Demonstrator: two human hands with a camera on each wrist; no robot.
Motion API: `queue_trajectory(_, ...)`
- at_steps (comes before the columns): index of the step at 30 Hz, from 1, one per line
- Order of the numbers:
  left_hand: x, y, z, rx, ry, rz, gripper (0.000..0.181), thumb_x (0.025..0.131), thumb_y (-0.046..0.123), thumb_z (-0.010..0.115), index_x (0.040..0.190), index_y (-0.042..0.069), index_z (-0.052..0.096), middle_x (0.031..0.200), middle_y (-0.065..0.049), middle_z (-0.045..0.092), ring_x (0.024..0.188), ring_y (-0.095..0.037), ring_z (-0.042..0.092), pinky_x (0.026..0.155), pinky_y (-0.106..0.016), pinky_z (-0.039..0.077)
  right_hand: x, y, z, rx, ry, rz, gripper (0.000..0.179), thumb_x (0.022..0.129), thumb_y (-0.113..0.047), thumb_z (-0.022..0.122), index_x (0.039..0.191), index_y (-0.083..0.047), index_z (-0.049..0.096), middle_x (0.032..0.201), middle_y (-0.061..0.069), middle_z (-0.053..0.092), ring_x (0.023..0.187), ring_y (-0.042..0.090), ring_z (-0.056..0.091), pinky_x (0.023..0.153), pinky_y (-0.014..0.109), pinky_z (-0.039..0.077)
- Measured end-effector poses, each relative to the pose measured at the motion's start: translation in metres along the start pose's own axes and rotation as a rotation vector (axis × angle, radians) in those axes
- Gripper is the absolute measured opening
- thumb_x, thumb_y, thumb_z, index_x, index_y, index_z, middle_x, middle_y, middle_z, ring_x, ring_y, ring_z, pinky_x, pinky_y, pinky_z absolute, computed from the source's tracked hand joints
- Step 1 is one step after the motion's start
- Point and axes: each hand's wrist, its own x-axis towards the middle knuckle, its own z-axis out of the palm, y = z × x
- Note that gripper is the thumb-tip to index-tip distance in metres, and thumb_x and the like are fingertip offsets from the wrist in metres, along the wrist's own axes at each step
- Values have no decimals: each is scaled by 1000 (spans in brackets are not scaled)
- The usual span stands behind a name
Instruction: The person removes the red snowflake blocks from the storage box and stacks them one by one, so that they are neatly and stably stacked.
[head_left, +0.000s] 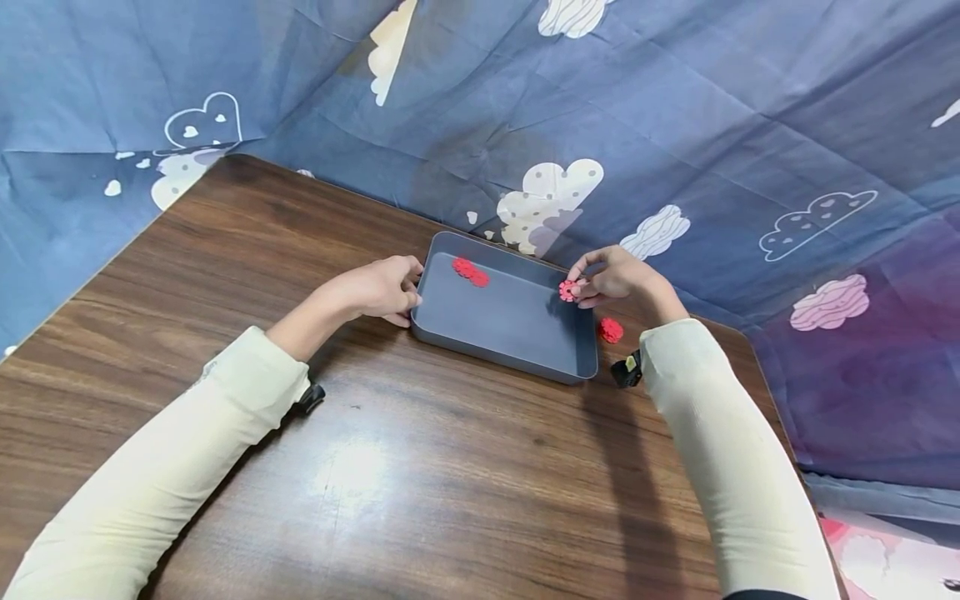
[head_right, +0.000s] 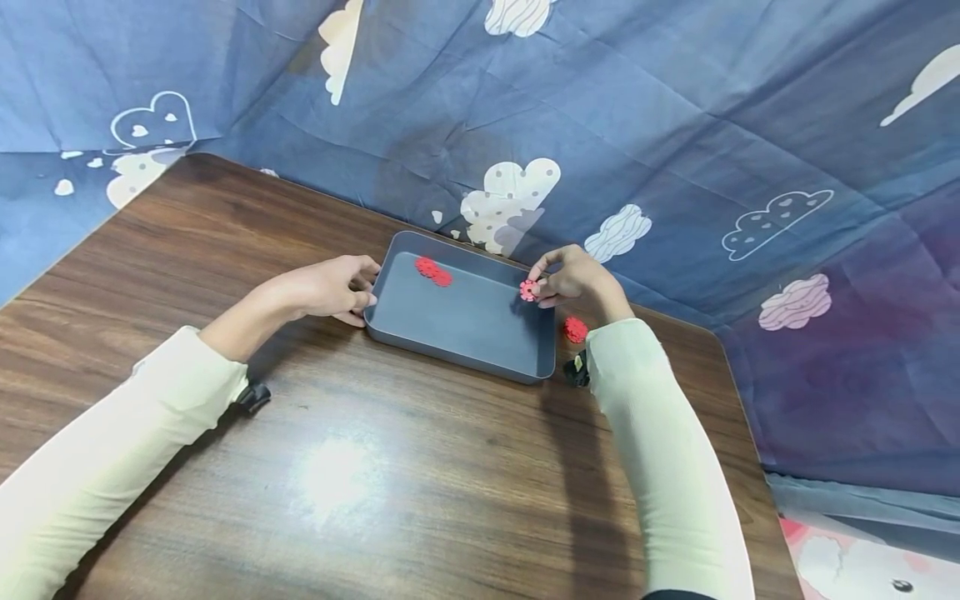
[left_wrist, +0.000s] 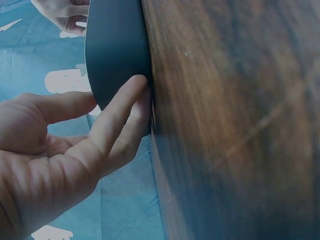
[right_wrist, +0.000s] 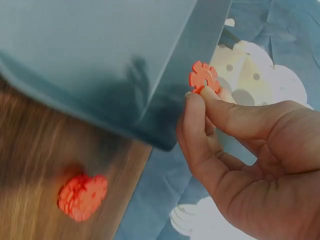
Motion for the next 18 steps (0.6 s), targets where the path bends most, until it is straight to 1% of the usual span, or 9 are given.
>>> queue_trajectory(2,-1,1,0,-3,2,2,58,110,-2,46,164,-8,25,145,-30,48,125,-32,60,105,-38,67,-3,3,-5,-23,2,13,24,102,10,63,126,12,59,91,6,73,77,13,74,78,32,72)
queue_trajectory(4,-2,1,0,-5,4,6,58,110,-2,46,164,-8,25,144,-30,48,124,-32,61,104,-37,67,-6,6,-10,-37,9,21,25,102,8,64,127,12,59,90,5,72,75,11,73,77,31,72)
queue_trajectory(8,-5,2,0,-7,12,10,57,109,-2,47,162,-10,27,142,-30,49,121,-31,62,101,-34,68,-9,14,-17,-47,9,30,26,103,8,63,128,13,58,88,4,72,74,10,73,74,29,72)
queue_trajectory(12,-6,3,1,-18,9,7,57,109,-3,46,162,-9,27,143,-31,49,122,-32,62,102,-36,68,-11,23,-25,-59,-1,38,26,103,9,61,129,14,58,86,3,73,73,10,73,71,27,71)
queue_trajectory(16,-5,3,1,-22,2,-2,57,110,-3,45,163,-9,26,146,-31,48,125,-32,60,106,-40,66,-15,31,-32,-72,-1,50,28,102,8,64,130,14,58,86,3,73,74,9,74,72,27,71)
queue_trajectory(18,-4,3,1,-19,1,-5,58,110,-2,46,164,-9,25,146,-31,48,124,-32,60,106,-41,66,-17,34,-35,-53,-5,72,29,103,7,64,130,13,58,87,3,73,74,9,74,73,26,71)
